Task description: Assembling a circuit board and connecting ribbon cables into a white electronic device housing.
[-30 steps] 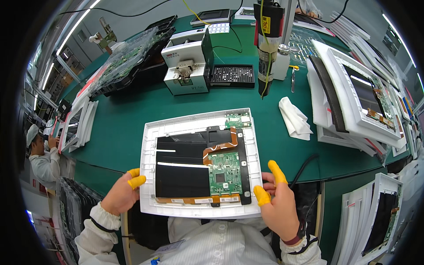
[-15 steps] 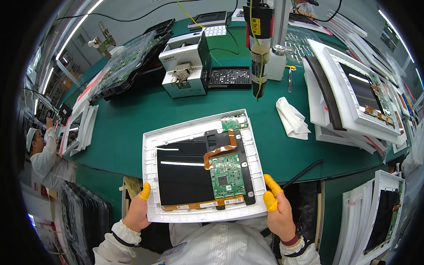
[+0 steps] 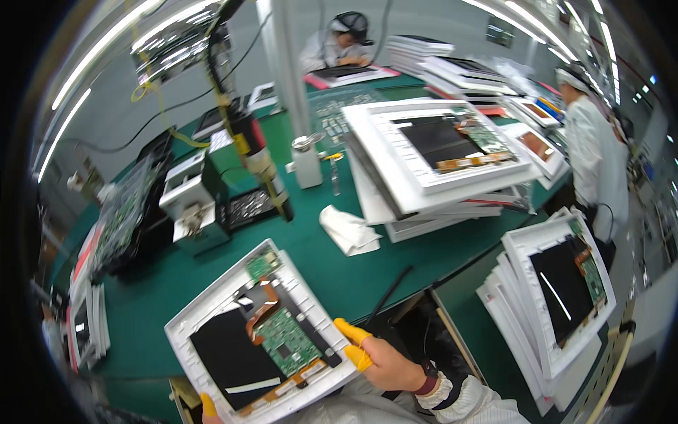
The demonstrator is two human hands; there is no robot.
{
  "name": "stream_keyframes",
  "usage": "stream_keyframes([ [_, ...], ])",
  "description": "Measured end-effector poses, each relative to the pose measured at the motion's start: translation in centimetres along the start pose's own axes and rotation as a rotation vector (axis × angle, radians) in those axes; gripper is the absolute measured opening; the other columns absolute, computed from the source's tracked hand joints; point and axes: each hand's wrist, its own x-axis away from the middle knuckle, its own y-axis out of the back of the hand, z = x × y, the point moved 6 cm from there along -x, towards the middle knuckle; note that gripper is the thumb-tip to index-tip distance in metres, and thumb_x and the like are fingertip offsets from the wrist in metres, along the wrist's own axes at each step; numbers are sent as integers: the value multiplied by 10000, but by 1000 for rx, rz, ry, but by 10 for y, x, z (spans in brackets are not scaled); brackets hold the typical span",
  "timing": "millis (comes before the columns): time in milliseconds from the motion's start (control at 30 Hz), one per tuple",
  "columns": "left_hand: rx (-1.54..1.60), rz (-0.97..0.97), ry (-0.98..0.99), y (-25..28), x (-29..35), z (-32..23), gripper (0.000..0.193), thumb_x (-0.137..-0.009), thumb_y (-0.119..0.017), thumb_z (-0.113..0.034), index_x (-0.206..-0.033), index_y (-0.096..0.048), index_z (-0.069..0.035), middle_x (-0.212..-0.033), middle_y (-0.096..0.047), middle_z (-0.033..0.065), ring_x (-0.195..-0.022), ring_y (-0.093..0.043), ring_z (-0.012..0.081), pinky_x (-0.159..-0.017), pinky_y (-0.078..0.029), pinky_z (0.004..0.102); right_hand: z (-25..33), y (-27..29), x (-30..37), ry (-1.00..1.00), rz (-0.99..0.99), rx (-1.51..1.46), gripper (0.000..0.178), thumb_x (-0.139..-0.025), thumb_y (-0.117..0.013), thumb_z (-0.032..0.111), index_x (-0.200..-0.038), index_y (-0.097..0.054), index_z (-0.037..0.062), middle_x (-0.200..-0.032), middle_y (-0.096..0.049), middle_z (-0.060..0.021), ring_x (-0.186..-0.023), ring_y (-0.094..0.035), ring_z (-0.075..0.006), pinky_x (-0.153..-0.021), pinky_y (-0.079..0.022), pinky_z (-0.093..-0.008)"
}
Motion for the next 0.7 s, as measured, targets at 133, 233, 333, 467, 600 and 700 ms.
stream_keyframes([
  [133,63,53,-152,4,9,-8,485,-1086,-395,-315,-1439,-391,17,-1338,-570,137,-1180,-573,269,-982,-489,403,24,10,21,21,18,-172,543,-1029,-497,98,-1496,-293,-89,-1491,-449,-185,-1298,-490,-195,-1094,-341,-290],
  [233,-537,63,-419,-8,27,-32,459,-1084,-401,-284,-1407,-409,42,-1352,-545,180,-1200,-558,271,-1003,-473,421,49,26,45,212,-123,-373,572,-1031,-524,159,-1504,-301,-74,-1487,-452,-172,-1327,-480,-207,-1121,-334,-328],
  [333,-190,197,-415,-56,40,-45,455,-1050,-475,-247,-1393,-423,47,-1281,-573,158,-1165,-555,240,-986,-469,404,62,50,72,283,-479,-528,646,-991,-610,285,-1459,-374,-93,-1410,-531,-189,-1289,-531,-229,-1117,-370,-358],
  [467,-184,378,-404,-115,50,-55,505,-1012,-519,-212,-1436,-392,32,-1281,-564,116,-1158,-556,219,-1000,-458,383,91,92,106,464,-855,-504,669,-981,-577,408,-1415,-437,-81,-1366,-553,-203,-1217,-575,-274,-1088,-417,-416],
  [600,116,852,-228,-194,74,-86,675,-978,-537,-172,-1533,-205,20,-1439,-490,136,-1241,-554,238,-1043,-438,356,116,116,147,664,-991,-471,570,-1071,-371,413,-1391,-492,-42,-1308,-601,-165,-1211,-569,-246,-1065,-425,-390],
  [700,-171,1023,-72,-268,82,-105,750,-938,-655,-280,-1530,-256,-52,-1495,-443,122,-1305,-489,238,-1090,-387,430,135,137,183,701,-1025,-345,533,-1079,-378,398,-1376,-497,-28,-1309,-596,-107,-1122,-610,-183,-990,-478,-346],
])
